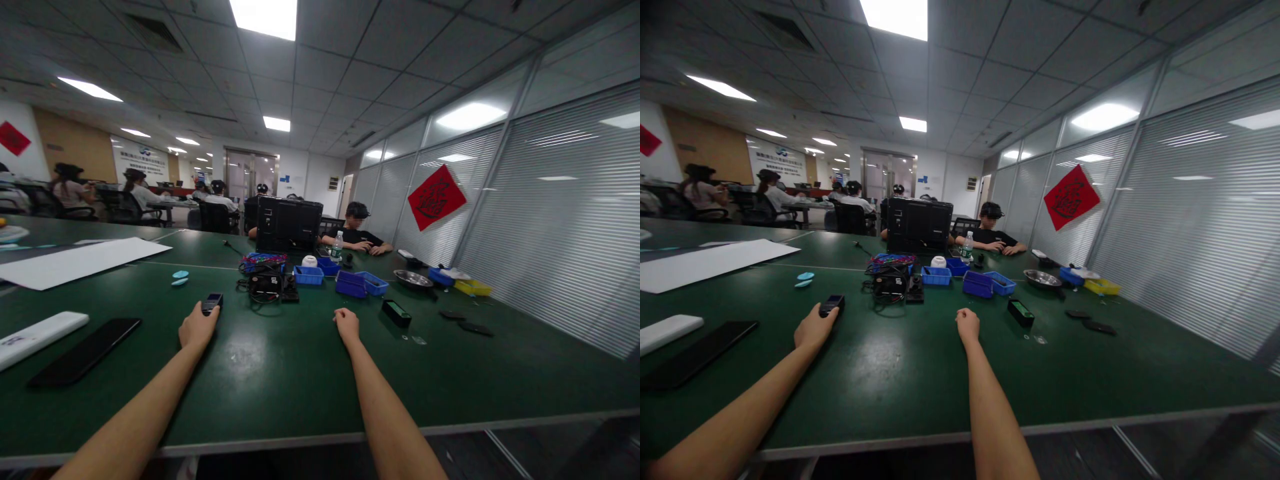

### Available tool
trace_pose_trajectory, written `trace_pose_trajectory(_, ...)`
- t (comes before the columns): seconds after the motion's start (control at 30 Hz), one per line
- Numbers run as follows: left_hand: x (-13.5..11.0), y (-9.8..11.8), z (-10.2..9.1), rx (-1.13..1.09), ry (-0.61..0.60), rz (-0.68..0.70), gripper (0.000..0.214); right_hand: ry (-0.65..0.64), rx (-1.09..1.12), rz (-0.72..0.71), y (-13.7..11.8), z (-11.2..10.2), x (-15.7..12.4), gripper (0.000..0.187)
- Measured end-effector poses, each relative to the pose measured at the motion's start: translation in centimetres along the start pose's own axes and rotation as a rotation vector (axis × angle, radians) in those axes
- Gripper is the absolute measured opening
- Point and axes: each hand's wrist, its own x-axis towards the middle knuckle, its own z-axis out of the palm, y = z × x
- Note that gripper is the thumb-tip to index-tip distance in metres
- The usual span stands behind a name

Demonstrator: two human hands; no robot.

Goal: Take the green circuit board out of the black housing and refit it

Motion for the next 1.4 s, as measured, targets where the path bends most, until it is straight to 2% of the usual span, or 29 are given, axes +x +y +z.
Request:
trace_pose_trajectory(0.57, -0.2, 0.2, -0.1, -0.006, -0.014, 0.02, 0.064, 0.015, 0.027, -0.004, 0.5, 0.1, 0.2, 0.025)
trace_pose_trajectory(0.8, -1.7, 0.9, 0.5, 0.029, -0.065, 0.128, 0.066, 0.017, 0.023, -0.014, 0.7, 0.3, 0.3, 0.025)
trace_pose_trajectory(1.17, -6.5, 4.9, 2.9, 0.032, -0.164, 0.382, 0.06, 0.019, 0.044, -0.024, 0.5, 0.4, 0.1, 0.024)
trace_pose_trajectory(1.4, -9.7, 9.0, 6.1, -0.047, -0.219, 0.532, 0.053, 0.008, 0.046, -0.011, 0.1, 0.3, -0.1, 0.023)
